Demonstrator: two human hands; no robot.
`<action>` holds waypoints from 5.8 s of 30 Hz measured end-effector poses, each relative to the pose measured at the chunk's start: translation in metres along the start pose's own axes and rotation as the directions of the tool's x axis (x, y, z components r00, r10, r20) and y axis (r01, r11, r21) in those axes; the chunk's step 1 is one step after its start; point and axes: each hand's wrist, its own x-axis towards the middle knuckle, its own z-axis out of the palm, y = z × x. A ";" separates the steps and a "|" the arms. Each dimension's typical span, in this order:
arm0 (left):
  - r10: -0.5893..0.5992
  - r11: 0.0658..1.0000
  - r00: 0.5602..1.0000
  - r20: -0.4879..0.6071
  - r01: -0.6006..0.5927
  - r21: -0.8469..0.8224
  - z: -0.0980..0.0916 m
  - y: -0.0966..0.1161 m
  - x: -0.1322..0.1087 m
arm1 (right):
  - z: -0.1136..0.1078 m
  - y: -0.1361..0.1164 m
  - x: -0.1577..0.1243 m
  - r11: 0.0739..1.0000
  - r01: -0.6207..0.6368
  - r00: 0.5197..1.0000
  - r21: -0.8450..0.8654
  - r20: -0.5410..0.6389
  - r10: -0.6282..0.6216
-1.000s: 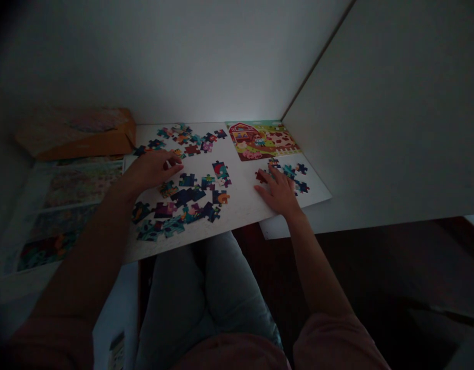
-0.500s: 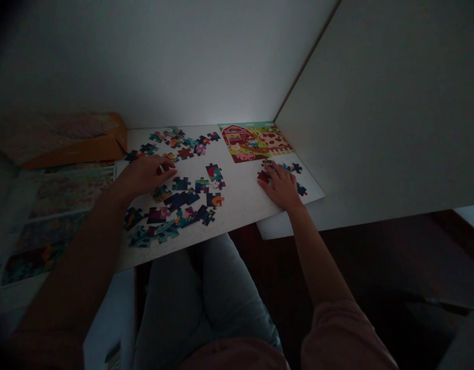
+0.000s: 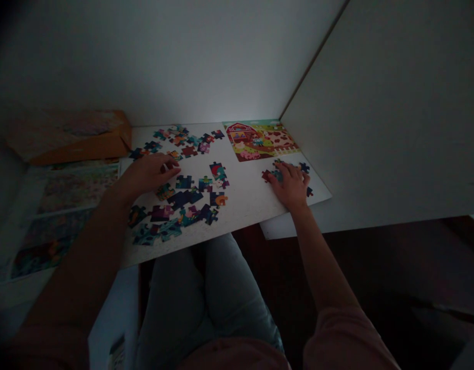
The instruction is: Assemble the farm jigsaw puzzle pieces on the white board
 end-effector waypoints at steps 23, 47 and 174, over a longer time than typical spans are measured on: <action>-0.205 0.977 0.971 -0.124 0.211 0.038 -0.014 -0.009 -0.012 | 0.070 -0.119 0.150 0.749 0.515 0.689 0.416 0.318 -0.651; -0.249 0.968 0.957 -0.151 0.251 -0.005 0.008 0.025 -0.003 | 0.079 -0.126 0.157 0.766 0.398 0.729 0.505 0.333 -0.598; -0.169 0.755 0.983 -0.077 0.079 -0.651 0.014 0.035 0.001 | 0.077 -0.178 0.118 0.449 0.187 0.747 0.874 0.171 -0.642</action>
